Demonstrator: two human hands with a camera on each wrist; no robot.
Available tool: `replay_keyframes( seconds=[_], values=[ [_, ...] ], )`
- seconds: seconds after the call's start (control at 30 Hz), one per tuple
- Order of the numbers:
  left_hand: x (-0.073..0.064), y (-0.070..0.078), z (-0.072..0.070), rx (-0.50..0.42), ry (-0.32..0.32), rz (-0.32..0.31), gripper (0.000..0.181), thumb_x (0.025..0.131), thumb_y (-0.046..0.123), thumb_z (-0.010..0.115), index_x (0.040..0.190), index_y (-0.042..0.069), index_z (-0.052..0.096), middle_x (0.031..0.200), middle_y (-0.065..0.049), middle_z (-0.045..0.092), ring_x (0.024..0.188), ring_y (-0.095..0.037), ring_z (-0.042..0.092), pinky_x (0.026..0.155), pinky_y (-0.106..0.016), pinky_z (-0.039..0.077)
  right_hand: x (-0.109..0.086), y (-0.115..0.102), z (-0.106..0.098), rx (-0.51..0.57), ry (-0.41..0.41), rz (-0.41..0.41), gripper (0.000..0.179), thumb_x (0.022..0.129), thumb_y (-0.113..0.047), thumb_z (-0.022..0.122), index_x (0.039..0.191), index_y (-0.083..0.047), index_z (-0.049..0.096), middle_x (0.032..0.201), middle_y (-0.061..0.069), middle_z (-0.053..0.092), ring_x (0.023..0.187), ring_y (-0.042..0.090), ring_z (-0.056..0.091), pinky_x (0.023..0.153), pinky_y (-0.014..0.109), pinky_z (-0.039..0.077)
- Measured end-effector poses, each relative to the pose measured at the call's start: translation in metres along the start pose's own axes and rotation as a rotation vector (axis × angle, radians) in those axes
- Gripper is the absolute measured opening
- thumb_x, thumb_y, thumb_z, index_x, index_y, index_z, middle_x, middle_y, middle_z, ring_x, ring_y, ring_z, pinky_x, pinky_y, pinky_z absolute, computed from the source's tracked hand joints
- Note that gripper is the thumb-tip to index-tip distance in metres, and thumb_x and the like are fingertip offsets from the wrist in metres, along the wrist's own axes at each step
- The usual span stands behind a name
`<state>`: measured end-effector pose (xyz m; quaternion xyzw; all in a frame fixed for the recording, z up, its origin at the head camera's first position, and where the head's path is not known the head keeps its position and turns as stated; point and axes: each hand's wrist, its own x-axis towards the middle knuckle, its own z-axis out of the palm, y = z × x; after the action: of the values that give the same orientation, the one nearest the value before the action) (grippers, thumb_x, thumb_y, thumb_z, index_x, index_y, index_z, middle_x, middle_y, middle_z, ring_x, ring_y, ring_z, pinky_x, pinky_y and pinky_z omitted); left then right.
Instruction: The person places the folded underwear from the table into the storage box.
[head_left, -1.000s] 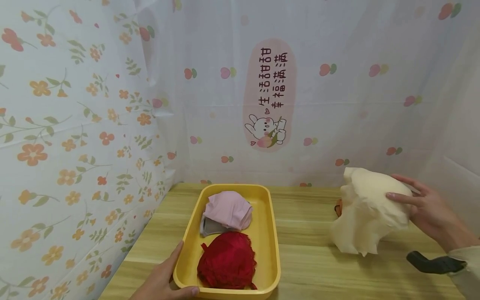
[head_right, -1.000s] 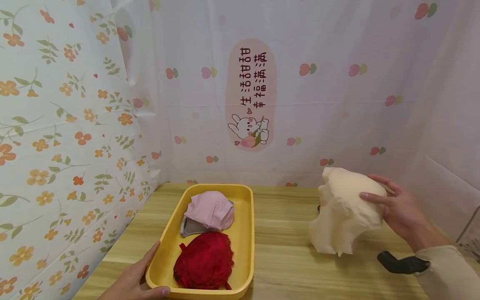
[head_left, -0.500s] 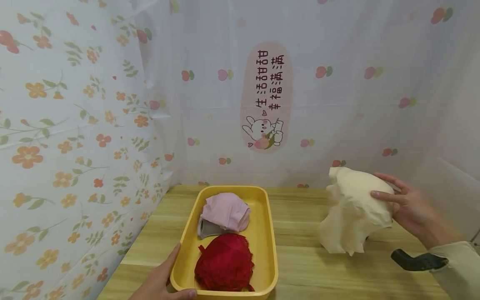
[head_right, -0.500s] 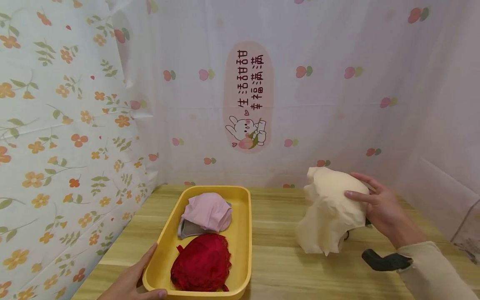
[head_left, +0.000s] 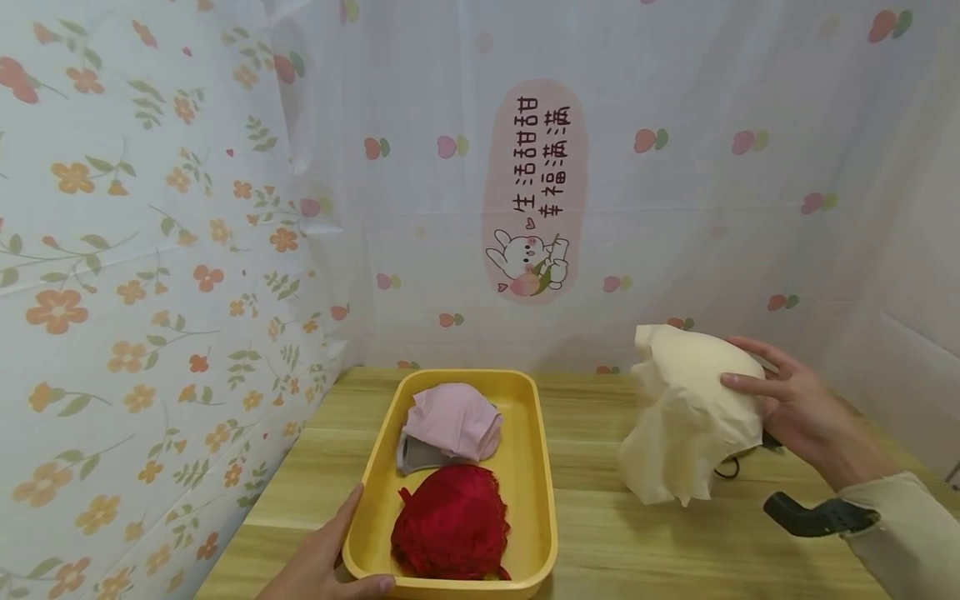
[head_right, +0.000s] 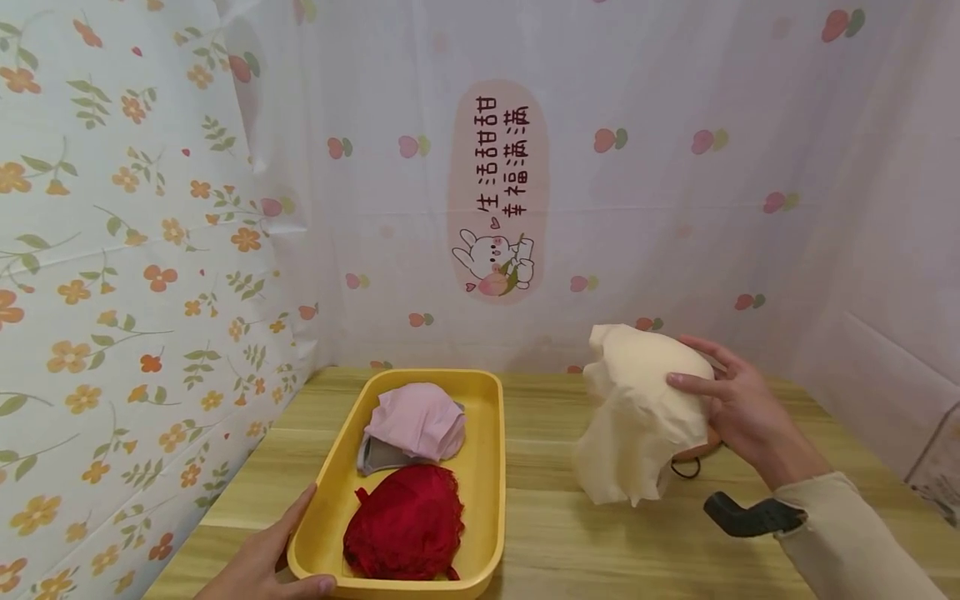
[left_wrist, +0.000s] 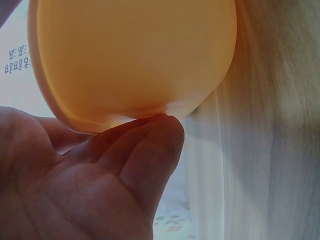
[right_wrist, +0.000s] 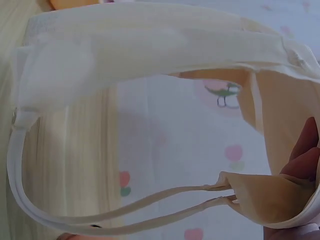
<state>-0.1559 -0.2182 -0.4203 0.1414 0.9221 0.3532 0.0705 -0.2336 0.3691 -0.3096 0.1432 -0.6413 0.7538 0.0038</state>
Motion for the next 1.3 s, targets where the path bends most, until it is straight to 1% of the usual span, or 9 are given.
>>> replay_keyframes(
  seconds=[0.3, 0.67, 0.77, 0.9, 1.0, 1.1, 1.2, 1.23, 1.3],
  values=[
    [0.000, 0.002, 0.000, -0.004, 0.009, -0.013, 0.112, 0.083, 0.044, 0.078, 0.160, -0.001, 0.011, 0.153, -0.022, 0.046, 0.124, -0.021, 0.056, 0.097, -0.028, 0.051, 0.006, -0.002, 0.025, 0.031, -0.071, 0.059, 0.054, 0.100, 0.009, 0.049, 0.139, -0.028, 0.053, 0.124, -0.008, 0.061, 0.101, 0.012, 0.068, 0.078, 0.033, 0.060],
    [0.000, -0.001, 0.002, 0.019, 0.001, 0.007, 0.111, 0.084, 0.043, 0.077, 0.160, -0.003, 0.011, 0.152, -0.025, 0.047, 0.124, -0.023, 0.057, 0.095, -0.028, 0.052, 0.011, -0.006, 0.049, -0.041, -0.090, 0.065, 0.053, 0.101, 0.004, 0.051, 0.144, -0.026, 0.047, 0.131, -0.011, 0.056, 0.103, 0.010, 0.066, 0.079, 0.031, 0.059],
    [0.000, 0.000, 0.001, -0.001, 0.004, -0.008, 0.112, 0.083, 0.043, 0.078, 0.160, -0.003, 0.010, 0.153, -0.025, 0.045, 0.125, -0.025, 0.056, 0.096, -0.029, 0.051, 0.013, -0.008, 0.056, -0.031, -0.102, 0.055, 0.054, 0.100, 0.004, 0.052, 0.145, -0.025, 0.047, 0.143, -0.011, 0.046, 0.108, 0.010, 0.064, 0.082, 0.030, 0.059],
    [0.000, 0.004, -0.001, -0.027, 0.011, -0.017, 0.112, 0.083, 0.044, 0.078, 0.161, 0.000, 0.010, 0.155, -0.023, 0.044, 0.127, -0.023, 0.054, 0.098, -0.027, 0.050, 0.014, -0.010, 0.063, -0.023, -0.119, 0.046, 0.054, 0.100, 0.005, 0.051, 0.145, -0.026, 0.046, 0.168, -0.006, 0.013, 0.118, 0.004, 0.059, 0.087, 0.028, 0.058],
    [0.000, 0.005, -0.001, -0.024, 0.013, -0.006, 0.111, 0.084, 0.043, 0.078, 0.161, -0.001, 0.011, 0.154, -0.023, 0.044, 0.127, -0.023, 0.054, 0.097, -0.026, 0.050, 0.014, -0.012, 0.069, -0.015, -0.134, 0.038, 0.055, 0.100, 0.005, 0.050, 0.146, -0.025, 0.044, 0.171, -0.008, -0.004, 0.121, 0.003, 0.057, 0.088, 0.026, 0.057],
    [0.000, 0.005, -0.002, -0.017, 0.010, 0.004, 0.110, 0.085, 0.041, 0.078, 0.160, -0.002, 0.010, 0.154, -0.025, 0.044, 0.128, -0.025, 0.054, 0.097, -0.025, 0.051, 0.014, -0.015, 0.076, -0.005, -0.150, 0.028, 0.056, 0.101, 0.006, 0.049, 0.148, -0.024, 0.041, 0.165, 0.001, 0.021, 0.115, 0.007, 0.061, 0.086, 0.028, 0.058],
    [-0.001, 0.004, -0.002, -0.025, 0.003, -0.002, 0.110, 0.085, 0.041, 0.078, 0.160, -0.002, 0.010, 0.155, -0.025, 0.043, 0.128, -0.026, 0.054, 0.097, -0.024, 0.050, 0.015, -0.017, 0.083, 0.009, -0.169, 0.013, 0.057, 0.100, 0.007, 0.049, 0.148, -0.023, 0.040, 0.144, 0.000, 0.046, 0.110, 0.011, 0.064, 0.084, 0.030, 0.060],
    [-0.001, 0.004, -0.001, -0.026, 0.002, 0.000, 0.111, 0.085, 0.041, 0.078, 0.160, -0.003, 0.009, 0.155, -0.025, 0.043, 0.129, -0.026, 0.054, 0.097, -0.024, 0.050, 0.015, -0.018, 0.085, 0.009, -0.171, 0.010, 0.057, 0.100, 0.007, 0.049, 0.148, -0.022, 0.041, 0.136, -0.002, 0.052, 0.108, 0.013, 0.065, 0.083, 0.031, 0.060],
    [-0.001, 0.002, -0.001, -0.022, -0.001, -0.001, 0.111, 0.085, 0.041, 0.078, 0.160, -0.003, 0.009, 0.155, -0.026, 0.042, 0.129, -0.027, 0.054, 0.097, -0.025, 0.050, 0.015, -0.017, 0.090, 0.011, -0.177, 0.002, 0.056, 0.099, 0.008, 0.049, 0.147, -0.021, 0.042, 0.133, -0.001, 0.054, 0.107, 0.013, 0.066, 0.082, 0.031, 0.060]
  ],
)
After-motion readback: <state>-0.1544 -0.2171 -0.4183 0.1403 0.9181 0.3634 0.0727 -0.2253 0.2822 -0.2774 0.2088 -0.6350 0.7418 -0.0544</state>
